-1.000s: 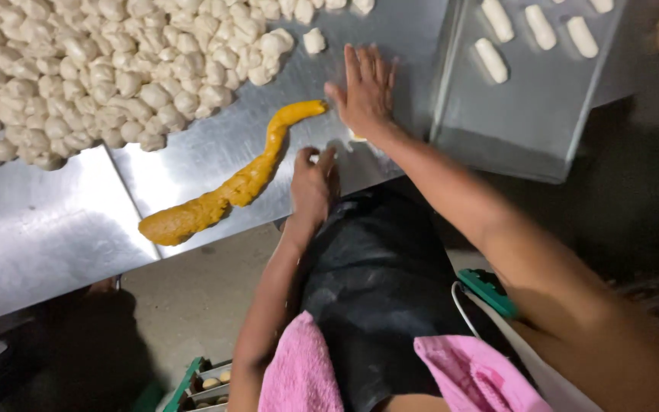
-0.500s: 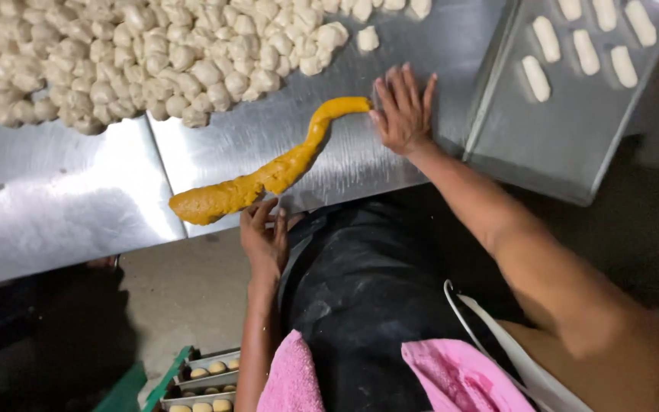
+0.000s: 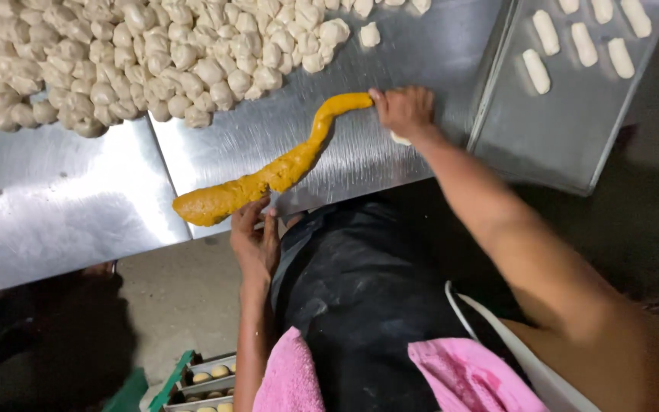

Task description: The recorder is shaping small pieces of dough, filling them with a yellow paste, and placing them on a metal baking tray.

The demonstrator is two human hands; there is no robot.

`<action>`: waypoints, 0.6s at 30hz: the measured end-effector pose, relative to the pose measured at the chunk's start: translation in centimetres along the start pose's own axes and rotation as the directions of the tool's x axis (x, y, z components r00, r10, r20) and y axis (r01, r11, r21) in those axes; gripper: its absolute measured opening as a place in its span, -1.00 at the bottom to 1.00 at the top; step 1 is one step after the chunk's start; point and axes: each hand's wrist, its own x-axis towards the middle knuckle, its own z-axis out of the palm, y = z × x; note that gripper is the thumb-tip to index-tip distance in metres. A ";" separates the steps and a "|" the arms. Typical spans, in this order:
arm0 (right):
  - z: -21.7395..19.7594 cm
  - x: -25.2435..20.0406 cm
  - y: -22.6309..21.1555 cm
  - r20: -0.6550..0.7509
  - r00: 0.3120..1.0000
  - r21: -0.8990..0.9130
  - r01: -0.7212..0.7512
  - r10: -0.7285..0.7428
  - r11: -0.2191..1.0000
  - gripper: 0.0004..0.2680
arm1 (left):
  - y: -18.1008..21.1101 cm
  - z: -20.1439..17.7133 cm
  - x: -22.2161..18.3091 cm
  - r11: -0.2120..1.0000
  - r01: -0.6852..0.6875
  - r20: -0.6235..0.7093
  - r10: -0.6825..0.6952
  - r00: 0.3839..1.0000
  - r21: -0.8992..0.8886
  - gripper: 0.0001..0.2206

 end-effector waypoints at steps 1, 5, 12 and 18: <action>0.0 0.1 -0.2 0.004 1.000 0.001 0.012 -0.012 1.000 -0.59 | 0.0 0.0 0.0 1.000 0.006 -0.011 -0.006 1.000 0.000 -0.77; -1.3 -0.6 -1.5 -0.456 0.868 0.017 0.228 -0.195 0.974 -0.72 | 0.1 -1.0 -0.3 0.999 0.013 -0.002 -0.013 1.000 0.033 -0.79; 0.5 0.4 0.3 -0.124 0.989 -0.051 0.076 -0.081 0.996 -0.70 | -1.1 -3.7 -0.5 1.000 -0.020 -0.069 0.019 0.997 -0.013 -0.79; 2.9 -1.2 0.7 -0.382 0.914 -0.076 0.115 -0.136 0.990 -0.65 | -3.0 -5.4 -2.1 0.991 0.118 -0.088 -0.111 0.990 0.069 -0.76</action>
